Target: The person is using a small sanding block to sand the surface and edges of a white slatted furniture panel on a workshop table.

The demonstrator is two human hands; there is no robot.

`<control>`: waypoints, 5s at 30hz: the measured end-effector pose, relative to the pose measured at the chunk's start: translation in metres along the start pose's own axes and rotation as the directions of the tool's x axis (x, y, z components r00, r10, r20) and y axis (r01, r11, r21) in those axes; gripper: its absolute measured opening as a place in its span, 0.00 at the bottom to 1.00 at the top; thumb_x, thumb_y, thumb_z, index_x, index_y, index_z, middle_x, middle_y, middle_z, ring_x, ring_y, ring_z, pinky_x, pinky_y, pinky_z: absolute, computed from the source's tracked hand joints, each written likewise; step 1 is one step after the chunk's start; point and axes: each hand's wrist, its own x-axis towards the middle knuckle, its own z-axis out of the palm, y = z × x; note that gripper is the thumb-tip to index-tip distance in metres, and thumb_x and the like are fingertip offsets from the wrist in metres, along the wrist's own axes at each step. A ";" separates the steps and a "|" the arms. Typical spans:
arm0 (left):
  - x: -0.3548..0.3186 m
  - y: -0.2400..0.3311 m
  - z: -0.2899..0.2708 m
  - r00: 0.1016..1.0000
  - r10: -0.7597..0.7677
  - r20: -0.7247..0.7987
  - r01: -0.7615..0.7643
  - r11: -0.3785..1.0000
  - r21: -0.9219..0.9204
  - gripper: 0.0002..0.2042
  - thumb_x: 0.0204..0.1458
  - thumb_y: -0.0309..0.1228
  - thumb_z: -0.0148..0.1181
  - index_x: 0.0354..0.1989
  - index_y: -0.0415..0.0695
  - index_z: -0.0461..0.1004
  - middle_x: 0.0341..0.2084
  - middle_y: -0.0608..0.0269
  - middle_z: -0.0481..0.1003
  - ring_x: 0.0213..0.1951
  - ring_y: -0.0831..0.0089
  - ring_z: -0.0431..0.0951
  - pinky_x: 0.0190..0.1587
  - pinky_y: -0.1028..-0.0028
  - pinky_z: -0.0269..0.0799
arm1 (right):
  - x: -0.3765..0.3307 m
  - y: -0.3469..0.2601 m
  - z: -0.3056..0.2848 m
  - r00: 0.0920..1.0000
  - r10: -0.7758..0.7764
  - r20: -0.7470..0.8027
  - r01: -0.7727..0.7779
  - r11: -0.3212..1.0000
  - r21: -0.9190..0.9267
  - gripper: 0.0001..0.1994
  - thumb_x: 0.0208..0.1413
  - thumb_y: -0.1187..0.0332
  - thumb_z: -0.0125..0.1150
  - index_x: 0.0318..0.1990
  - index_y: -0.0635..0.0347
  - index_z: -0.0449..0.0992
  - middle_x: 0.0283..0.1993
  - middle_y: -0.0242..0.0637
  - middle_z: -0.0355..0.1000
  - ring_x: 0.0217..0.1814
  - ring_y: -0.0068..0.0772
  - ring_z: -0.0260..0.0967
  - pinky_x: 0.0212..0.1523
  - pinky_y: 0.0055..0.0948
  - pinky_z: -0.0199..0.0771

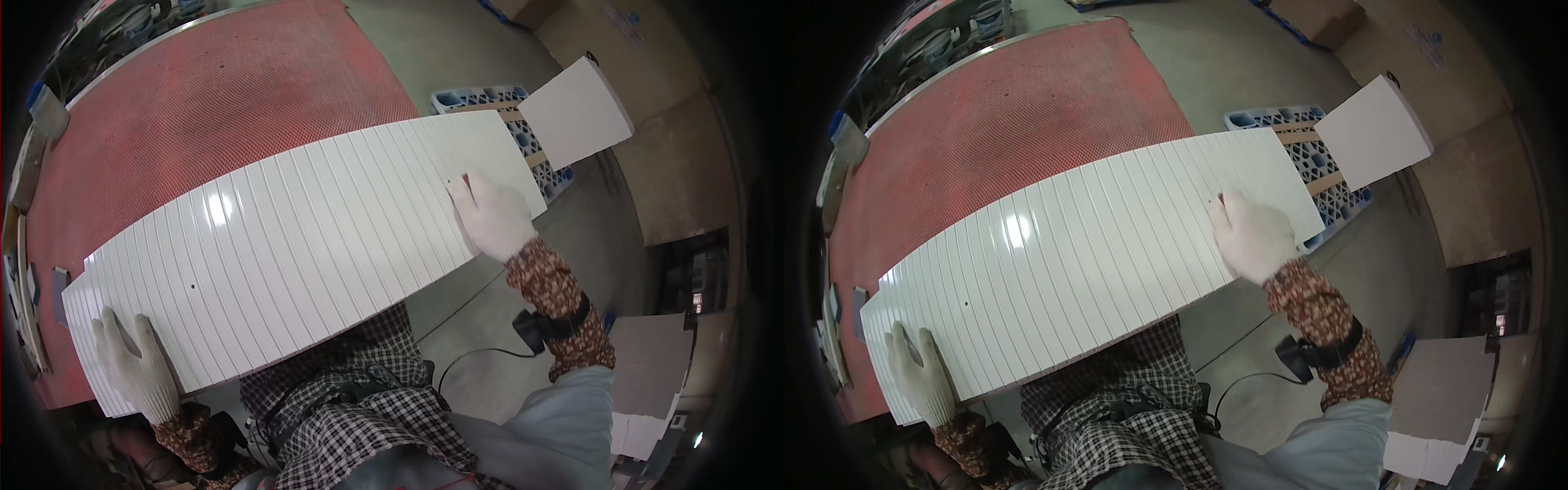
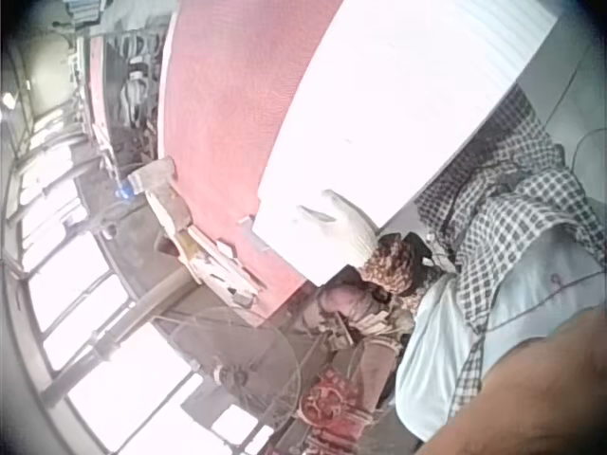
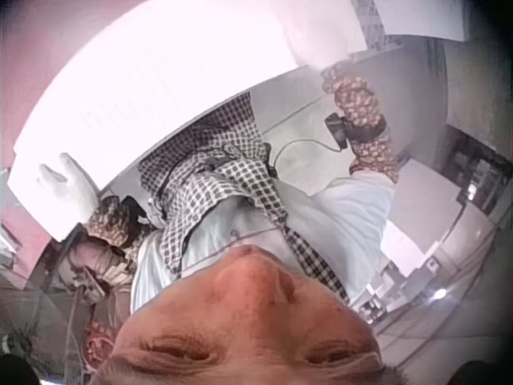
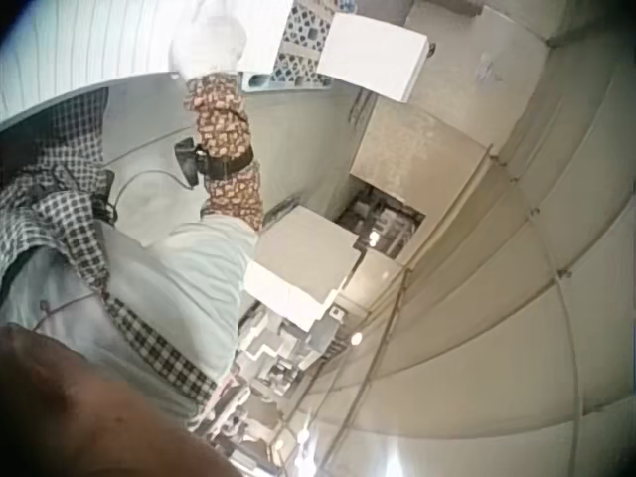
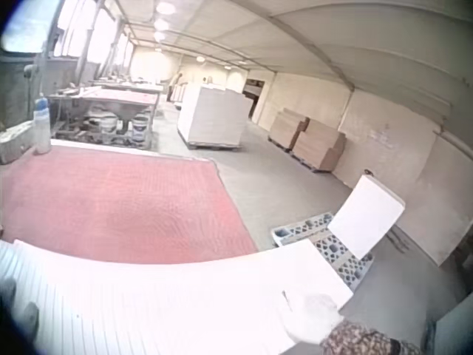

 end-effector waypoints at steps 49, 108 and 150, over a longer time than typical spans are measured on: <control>0.001 0.004 -0.001 0.999 -0.024 -0.039 0.024 1.000 -0.011 0.27 0.62 0.42 0.61 0.67 0.40 0.70 0.68 0.36 0.65 0.69 0.43 0.65 0.70 0.54 0.60 | 0.067 -0.021 -0.001 1.000 -0.023 0.012 0.023 0.999 -0.033 0.24 0.71 0.51 0.39 0.52 0.63 0.73 0.43 0.56 0.79 0.48 0.59 0.78 0.53 0.55 0.74; 0.000 0.014 -0.007 0.998 -0.064 0.014 0.065 0.997 -0.042 0.28 0.64 0.43 0.59 0.68 0.39 0.69 0.71 0.37 0.62 0.71 0.46 0.63 0.72 0.56 0.58 | -0.075 0.001 0.002 0.999 -0.024 -0.041 0.024 1.000 0.000 0.16 0.70 0.55 0.49 0.41 0.60 0.73 0.25 0.52 0.75 0.30 0.60 0.77 0.33 0.55 0.75; 0.002 0.002 -0.002 0.999 -0.034 -0.030 0.032 0.998 -0.055 0.26 0.64 0.40 0.60 0.66 0.37 0.70 0.69 0.37 0.64 0.70 0.46 0.64 0.72 0.57 0.59 | 0.079 -0.047 -0.002 0.999 -0.028 0.035 0.030 0.998 -0.057 0.22 0.70 0.54 0.40 0.52 0.64 0.74 0.46 0.56 0.79 0.51 0.58 0.77 0.56 0.52 0.74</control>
